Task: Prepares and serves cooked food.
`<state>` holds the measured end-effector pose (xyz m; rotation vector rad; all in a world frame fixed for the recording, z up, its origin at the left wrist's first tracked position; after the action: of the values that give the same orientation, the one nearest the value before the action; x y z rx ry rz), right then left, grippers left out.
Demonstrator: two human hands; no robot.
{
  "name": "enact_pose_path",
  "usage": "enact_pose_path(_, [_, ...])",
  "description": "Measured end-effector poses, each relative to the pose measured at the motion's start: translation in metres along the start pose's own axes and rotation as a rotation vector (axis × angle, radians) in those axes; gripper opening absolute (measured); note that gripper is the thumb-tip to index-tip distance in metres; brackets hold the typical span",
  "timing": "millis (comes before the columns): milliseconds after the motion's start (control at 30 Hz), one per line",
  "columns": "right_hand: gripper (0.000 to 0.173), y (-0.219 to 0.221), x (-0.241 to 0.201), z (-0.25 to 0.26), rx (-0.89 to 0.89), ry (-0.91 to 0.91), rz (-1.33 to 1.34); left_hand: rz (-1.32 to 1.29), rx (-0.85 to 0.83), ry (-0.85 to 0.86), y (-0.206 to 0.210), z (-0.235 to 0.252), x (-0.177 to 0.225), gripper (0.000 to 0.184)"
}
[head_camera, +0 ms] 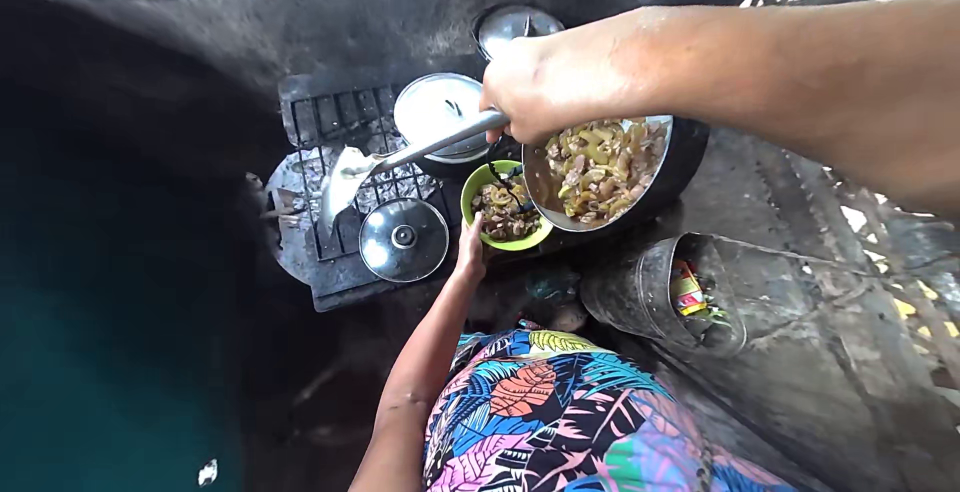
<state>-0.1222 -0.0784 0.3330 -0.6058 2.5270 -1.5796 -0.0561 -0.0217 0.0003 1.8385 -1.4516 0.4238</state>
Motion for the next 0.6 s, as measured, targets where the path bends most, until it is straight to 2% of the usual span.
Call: enact_pose_path(600, [0.019,0.012,0.002,0.006,-0.029,0.009,-0.015,0.019,-0.036,-0.005,0.014,-0.005,-0.008,0.053])
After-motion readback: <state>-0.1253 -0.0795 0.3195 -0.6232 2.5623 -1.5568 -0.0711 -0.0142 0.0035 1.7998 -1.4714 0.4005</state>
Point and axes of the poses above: each hand's wrist, its own z-axis towards the middle knuckle, its own y-axis out of the palm, x = y × z, the point moved 1 cm from there along z, towards the middle knuckle, and after that the axes turned 10 degrees about x, right-handed, at the moved point
